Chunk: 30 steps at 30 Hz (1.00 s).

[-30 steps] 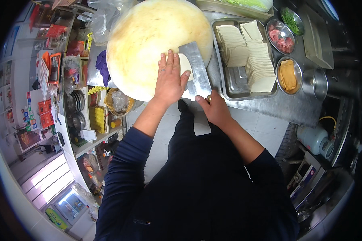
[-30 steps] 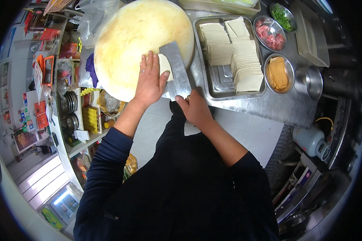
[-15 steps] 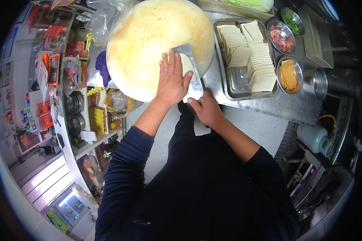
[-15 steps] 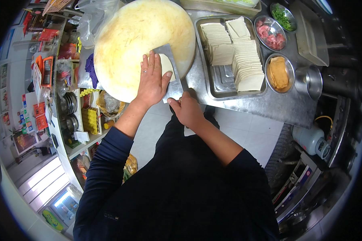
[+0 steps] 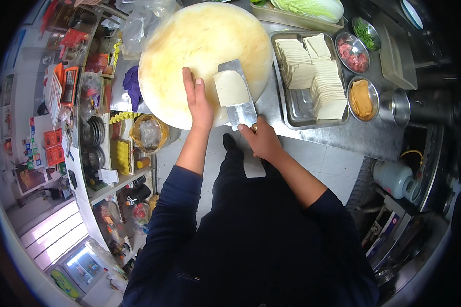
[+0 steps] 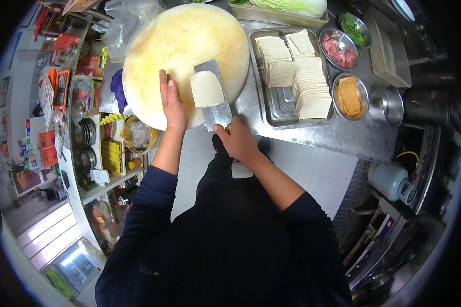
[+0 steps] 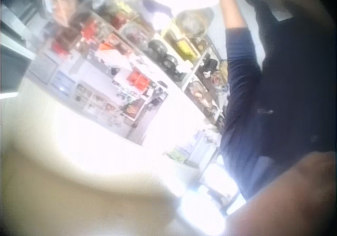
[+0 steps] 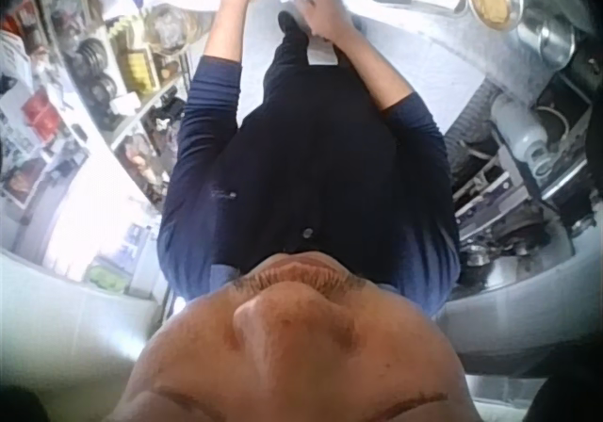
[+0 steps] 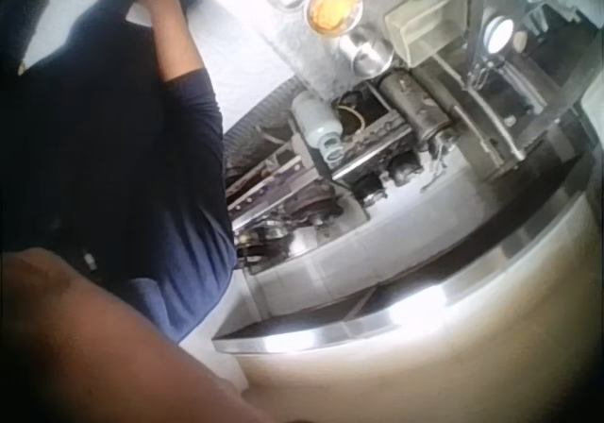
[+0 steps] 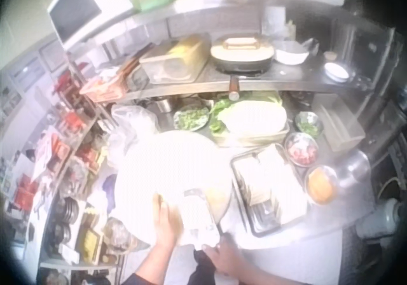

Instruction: The person slices a block of tofu into uniform rectangular pieces using a cleaver on a round cutting board, then places the slices into a metal tray. The person also handles a small red sausage-like item, unwrapping it and cutting it into small pieces.

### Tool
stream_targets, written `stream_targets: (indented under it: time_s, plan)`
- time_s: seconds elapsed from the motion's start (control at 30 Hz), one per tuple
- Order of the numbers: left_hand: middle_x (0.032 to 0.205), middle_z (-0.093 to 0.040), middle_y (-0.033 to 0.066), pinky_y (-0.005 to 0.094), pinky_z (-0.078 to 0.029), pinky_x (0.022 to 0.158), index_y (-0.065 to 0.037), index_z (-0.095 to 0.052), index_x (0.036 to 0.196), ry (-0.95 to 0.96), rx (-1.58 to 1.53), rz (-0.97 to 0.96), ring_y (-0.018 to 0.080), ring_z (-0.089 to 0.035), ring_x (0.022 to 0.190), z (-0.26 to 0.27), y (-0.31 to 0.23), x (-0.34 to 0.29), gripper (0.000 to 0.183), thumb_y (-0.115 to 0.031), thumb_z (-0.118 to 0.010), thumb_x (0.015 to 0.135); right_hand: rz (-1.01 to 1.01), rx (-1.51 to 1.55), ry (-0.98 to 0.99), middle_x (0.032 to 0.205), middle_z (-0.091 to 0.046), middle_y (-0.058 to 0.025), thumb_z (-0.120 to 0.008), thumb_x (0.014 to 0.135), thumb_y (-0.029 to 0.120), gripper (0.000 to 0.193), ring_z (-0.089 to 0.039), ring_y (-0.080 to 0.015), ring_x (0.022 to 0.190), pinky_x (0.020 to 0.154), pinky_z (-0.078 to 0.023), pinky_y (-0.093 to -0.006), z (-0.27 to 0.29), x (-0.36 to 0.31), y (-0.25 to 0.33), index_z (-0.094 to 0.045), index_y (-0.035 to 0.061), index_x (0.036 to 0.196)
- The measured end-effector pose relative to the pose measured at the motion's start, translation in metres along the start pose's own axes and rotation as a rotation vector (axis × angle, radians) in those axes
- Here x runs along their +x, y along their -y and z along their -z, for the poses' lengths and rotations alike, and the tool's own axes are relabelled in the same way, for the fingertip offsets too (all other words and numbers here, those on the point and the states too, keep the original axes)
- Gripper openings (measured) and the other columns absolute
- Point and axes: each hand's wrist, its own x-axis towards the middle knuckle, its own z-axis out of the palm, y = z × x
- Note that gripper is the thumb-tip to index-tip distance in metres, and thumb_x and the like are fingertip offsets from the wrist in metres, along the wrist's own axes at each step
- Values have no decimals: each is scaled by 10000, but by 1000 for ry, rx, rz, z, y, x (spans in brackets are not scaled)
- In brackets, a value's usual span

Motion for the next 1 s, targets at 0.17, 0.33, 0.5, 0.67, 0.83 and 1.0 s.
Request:
stream_targets:
  time_s: [0.17,0.33,0.5,0.67,0.83,1.0]
  plan:
    - [1725,-201,164,334,-220,1280,-40,-158,1674,12,-404,-24,244,-232,1588,-24,5,8,701,-339,-456,1114,1,-58,7,832,-669,-252,-703,976,465,548,-671,-418,795,730,-507,-492,1,2,1,-534,-55,932]
    - [1737,-166,154,351,-193,1290,-32,-157,1672,73,-371,-50,256,-198,1602,-27,5,6,690,-340,-433,1120,-97,-100,83,881,-674,-282,-690,986,482,570,-677,-438,847,772,-517,-503,5,0,7,-526,-63,973]
    - [1732,-177,159,359,-197,1289,-30,-163,1669,91,-350,-63,263,-208,1597,-28,3,6,690,-352,-430,1121,-129,-148,97,902,-680,-284,-684,995,474,575,-681,-451,873,802,-525,-505,7,-2,18,-521,-77,1015]
    - [1727,-188,164,366,-202,1288,-27,-170,1666,100,-341,-68,270,-219,1592,-28,0,5,690,-364,-428,1122,-125,-171,115,891,-682,-275,-683,1000,456,564,-684,-449,868,793,-528,-502,8,-3,25,-517,-82,1024]
    - [1722,-199,169,374,-206,1287,-25,-176,1664,106,-337,-73,277,-229,1588,-29,0,5,691,-376,-425,1123,-119,-178,126,865,-682,-260,-681,1003,453,562,-686,-442,842,767,-530,-500,7,-3,27,-515,-84,1019]
    - [1717,-210,173,382,-210,1286,-22,-183,1661,107,-335,-75,284,-240,1583,-30,-1,6,692,-387,-423,1124,-92,-170,124,843,-675,-253,-678,1009,441,540,-680,-435,809,743,-524,-500,6,-4,27,-513,-74,1000]
